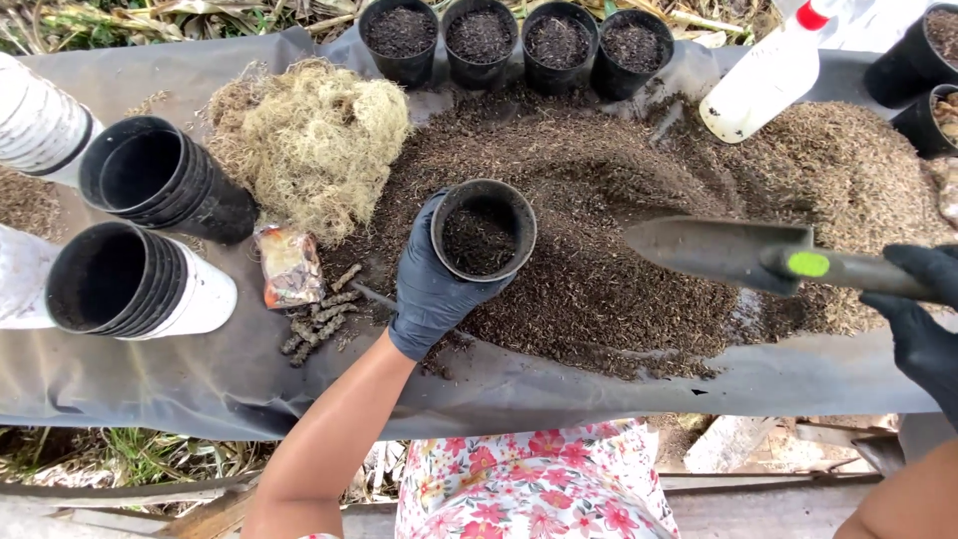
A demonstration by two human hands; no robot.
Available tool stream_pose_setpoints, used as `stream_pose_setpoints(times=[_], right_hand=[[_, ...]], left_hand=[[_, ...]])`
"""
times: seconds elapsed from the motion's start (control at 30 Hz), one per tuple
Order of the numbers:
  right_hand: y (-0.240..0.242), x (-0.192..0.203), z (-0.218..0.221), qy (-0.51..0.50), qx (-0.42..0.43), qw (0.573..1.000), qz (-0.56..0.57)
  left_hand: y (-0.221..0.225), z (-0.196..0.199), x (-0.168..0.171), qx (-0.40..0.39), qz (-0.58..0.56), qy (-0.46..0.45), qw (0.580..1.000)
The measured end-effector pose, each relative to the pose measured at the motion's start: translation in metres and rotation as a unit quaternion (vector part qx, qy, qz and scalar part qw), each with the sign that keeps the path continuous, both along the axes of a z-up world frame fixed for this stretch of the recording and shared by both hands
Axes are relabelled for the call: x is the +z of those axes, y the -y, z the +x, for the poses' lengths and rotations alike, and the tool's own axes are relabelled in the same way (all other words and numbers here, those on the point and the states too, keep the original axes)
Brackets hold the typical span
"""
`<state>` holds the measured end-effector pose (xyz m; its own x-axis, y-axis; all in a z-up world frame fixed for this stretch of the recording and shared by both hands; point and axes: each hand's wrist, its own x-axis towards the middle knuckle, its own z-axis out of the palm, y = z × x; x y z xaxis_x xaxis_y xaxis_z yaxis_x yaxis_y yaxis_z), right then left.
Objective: Filling small plastic nursery pots with soil and dried moss using a hand trowel at an outdoor potting station.
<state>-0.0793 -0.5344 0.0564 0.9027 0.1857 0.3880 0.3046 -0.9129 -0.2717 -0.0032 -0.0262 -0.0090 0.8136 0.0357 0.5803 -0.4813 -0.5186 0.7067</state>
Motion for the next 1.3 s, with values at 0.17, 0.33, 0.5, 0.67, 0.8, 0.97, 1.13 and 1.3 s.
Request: stream_pose_setpoints(times=[0.17,0.33,0.5,0.67,0.8,0.97,1.13,1.3], right_hand=[[-0.039,0.043,-0.005,-0.027,-0.001,0.997,-0.067],[-0.089,0.026,0.038,0.027,-0.004,0.975,-0.219],[-0.075,-0.013,0.045,0.065,-0.027,0.995,-0.072],[-0.065,-0.001,0.042,0.072,0.001,0.997,-0.013],[-0.067,0.023,0.049,0.048,0.021,0.999,0.004],[-0.107,0.065,0.066,0.120,0.123,0.985,-0.019],[-0.136,0.072,0.077,0.229,0.135,0.954,-0.139],[-0.170,0.092,0.066,0.371,0.134,0.877,-0.274]], left_hand=[[0.000,0.002,0.000,-0.003,0.020,0.035,0.999],[-0.002,0.004,-0.009,0.009,0.038,0.024,0.999],[-0.001,0.002,-0.005,0.008,0.029,0.004,1.000],[-0.003,0.002,-0.015,0.009,0.020,0.006,1.000],[-0.004,0.001,-0.011,-0.021,-0.001,0.007,1.000],[-0.004,0.000,0.004,-0.080,-0.074,-0.032,0.994],[-0.001,-0.001,0.017,-0.115,-0.090,-0.012,0.989],[-0.001,-0.004,0.013,-0.061,-0.043,-0.027,0.997]])
